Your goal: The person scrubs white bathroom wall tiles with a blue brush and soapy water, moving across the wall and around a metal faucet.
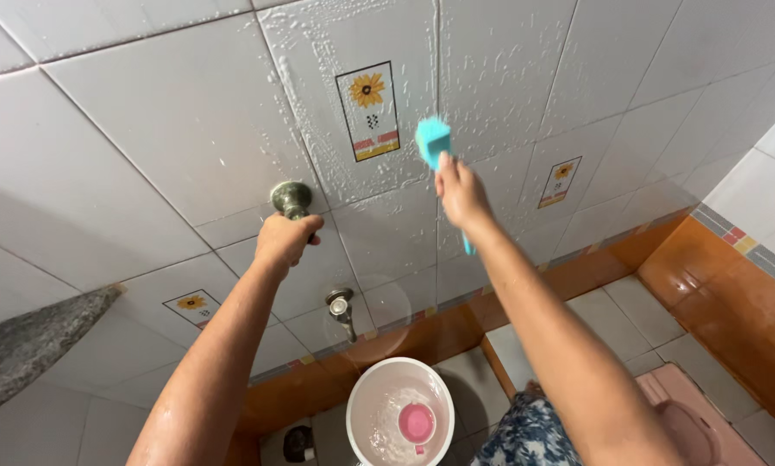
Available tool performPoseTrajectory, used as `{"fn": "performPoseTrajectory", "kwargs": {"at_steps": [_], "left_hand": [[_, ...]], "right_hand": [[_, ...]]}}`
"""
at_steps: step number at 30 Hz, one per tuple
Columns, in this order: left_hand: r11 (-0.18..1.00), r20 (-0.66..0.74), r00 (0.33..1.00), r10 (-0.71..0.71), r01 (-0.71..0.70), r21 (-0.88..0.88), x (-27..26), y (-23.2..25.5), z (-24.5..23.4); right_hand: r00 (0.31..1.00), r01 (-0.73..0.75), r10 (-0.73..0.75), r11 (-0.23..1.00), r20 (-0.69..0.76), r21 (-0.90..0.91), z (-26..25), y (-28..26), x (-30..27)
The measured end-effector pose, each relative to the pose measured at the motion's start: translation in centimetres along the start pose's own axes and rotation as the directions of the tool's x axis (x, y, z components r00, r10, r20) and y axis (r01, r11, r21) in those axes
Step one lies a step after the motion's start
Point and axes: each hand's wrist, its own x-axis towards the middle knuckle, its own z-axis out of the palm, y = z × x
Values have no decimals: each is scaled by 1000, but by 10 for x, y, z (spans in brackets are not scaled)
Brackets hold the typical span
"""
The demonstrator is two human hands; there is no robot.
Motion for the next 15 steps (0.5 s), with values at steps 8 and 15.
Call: {"fn": "performPoseTrajectory", "kwargs": {"at_steps": [8, 15], "left_hand": [[984, -119, 993, 11, -31, -174, -5, -8, 10], [976, -192, 980, -43, 0, -216, 0, -25, 13]], "right_hand": [[988, -153, 144, 898, 53, 413, -52, -99, 102], [948, -222, 189, 969, 258, 105, -2, 86, -6]]}}
